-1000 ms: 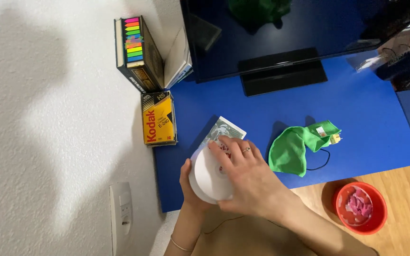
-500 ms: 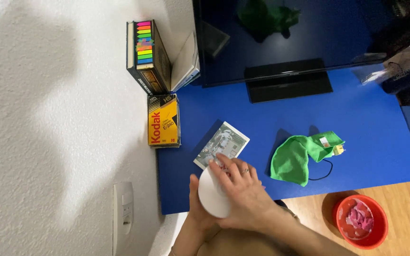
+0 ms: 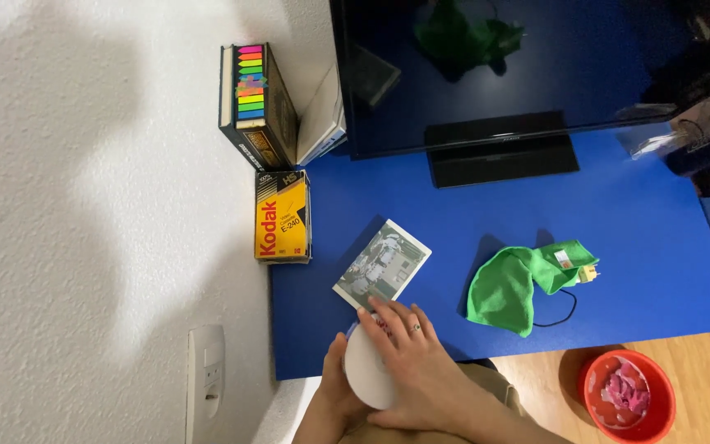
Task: The person is organizing and sorting various items on a blue desk, including CDs, books, boxes, and a cleaning cloth.
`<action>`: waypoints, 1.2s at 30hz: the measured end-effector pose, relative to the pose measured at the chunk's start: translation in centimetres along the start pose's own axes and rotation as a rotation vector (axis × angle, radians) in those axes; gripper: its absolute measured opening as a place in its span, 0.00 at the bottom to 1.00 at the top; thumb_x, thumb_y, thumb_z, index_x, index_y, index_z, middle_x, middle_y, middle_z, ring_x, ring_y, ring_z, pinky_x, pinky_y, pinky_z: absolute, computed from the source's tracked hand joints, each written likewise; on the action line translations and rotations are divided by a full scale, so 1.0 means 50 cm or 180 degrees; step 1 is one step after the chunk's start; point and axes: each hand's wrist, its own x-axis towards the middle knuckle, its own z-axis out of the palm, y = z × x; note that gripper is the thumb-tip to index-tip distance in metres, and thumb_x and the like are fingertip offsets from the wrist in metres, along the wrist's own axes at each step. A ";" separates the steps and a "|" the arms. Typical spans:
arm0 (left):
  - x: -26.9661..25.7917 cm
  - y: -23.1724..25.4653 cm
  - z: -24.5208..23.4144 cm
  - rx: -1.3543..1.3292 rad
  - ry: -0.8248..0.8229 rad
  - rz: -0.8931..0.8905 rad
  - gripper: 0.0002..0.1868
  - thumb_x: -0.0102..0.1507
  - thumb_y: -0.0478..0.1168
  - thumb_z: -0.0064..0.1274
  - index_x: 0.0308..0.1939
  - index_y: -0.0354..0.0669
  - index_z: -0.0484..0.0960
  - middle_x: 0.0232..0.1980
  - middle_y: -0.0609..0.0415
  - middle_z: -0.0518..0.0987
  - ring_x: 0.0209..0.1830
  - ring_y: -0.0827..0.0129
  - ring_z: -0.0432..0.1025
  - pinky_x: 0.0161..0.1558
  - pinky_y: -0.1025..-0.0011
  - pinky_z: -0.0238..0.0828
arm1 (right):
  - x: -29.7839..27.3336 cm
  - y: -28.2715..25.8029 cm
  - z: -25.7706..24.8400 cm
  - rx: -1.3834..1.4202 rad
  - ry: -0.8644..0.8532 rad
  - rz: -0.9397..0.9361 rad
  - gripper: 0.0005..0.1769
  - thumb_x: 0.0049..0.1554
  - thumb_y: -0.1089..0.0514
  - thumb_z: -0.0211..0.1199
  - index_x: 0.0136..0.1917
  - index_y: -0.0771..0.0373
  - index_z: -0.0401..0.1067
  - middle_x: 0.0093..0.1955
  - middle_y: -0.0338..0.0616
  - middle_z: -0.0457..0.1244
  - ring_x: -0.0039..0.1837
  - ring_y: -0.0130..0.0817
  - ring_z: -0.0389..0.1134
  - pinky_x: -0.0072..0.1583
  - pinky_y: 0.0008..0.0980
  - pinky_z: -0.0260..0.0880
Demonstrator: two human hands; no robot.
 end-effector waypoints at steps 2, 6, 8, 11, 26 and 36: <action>0.003 0.005 0.007 -0.0015 -0.0121 -0.0027 0.53 0.52 0.68 0.57 0.74 0.43 0.65 0.70 0.38 0.70 0.71 0.47 0.65 0.69 0.50 0.61 | -0.003 0.002 0.007 -0.0034 -0.0006 0.0020 0.79 0.35 0.24 0.85 0.82 0.61 0.45 0.82 0.58 0.43 0.79 0.56 0.45 0.75 0.60 0.38; 0.001 0.003 0.025 -0.0057 -0.0211 -0.0078 0.54 0.51 0.68 0.57 0.73 0.41 0.65 0.71 0.37 0.69 0.72 0.47 0.64 0.71 0.49 0.59 | -0.005 0.011 -0.026 0.0139 -0.0085 -0.0021 0.81 0.37 0.20 0.83 0.83 0.63 0.43 0.83 0.58 0.41 0.80 0.57 0.42 0.75 0.60 0.37; 0.000 0.007 0.037 -0.0075 -0.0325 -0.0124 0.55 0.50 0.68 0.58 0.73 0.40 0.65 0.72 0.36 0.67 0.73 0.46 0.63 0.73 0.49 0.57 | -0.001 0.015 -0.083 0.1354 -0.0444 0.0546 0.80 0.39 0.31 0.86 0.84 0.58 0.35 0.85 0.58 0.36 0.83 0.60 0.34 0.77 0.58 0.36; -0.003 0.012 0.058 -0.0100 -0.0433 -0.0168 0.56 0.49 0.69 0.58 0.73 0.39 0.65 0.73 0.34 0.66 0.74 0.45 0.62 0.74 0.48 0.55 | -0.019 0.065 -0.084 0.2232 0.0858 0.1360 0.51 0.48 0.51 0.71 0.80 0.52 0.52 0.77 0.48 0.50 0.79 0.40 0.53 0.67 0.37 0.73; 0.004 0.029 0.064 -0.0122 -0.0094 0.0801 0.46 0.53 0.62 0.45 0.71 0.40 0.67 0.74 0.33 0.66 0.77 0.42 0.58 0.73 0.51 0.55 | -0.010 0.034 -0.012 0.4692 -0.0498 0.3039 0.30 0.54 0.47 0.62 0.67 0.61 0.68 0.65 0.43 0.69 0.65 0.31 0.71 0.51 0.34 0.82; -0.050 0.031 0.114 0.0576 -0.0518 0.1232 0.51 0.64 0.69 0.46 0.76 0.31 0.57 0.71 0.28 0.67 0.73 0.44 0.62 0.71 0.52 0.57 | 0.007 -0.003 0.065 0.4936 -0.0419 0.3086 0.38 0.56 0.54 0.58 0.78 0.50 0.56 0.76 0.35 0.58 0.71 0.30 0.63 0.54 0.37 0.83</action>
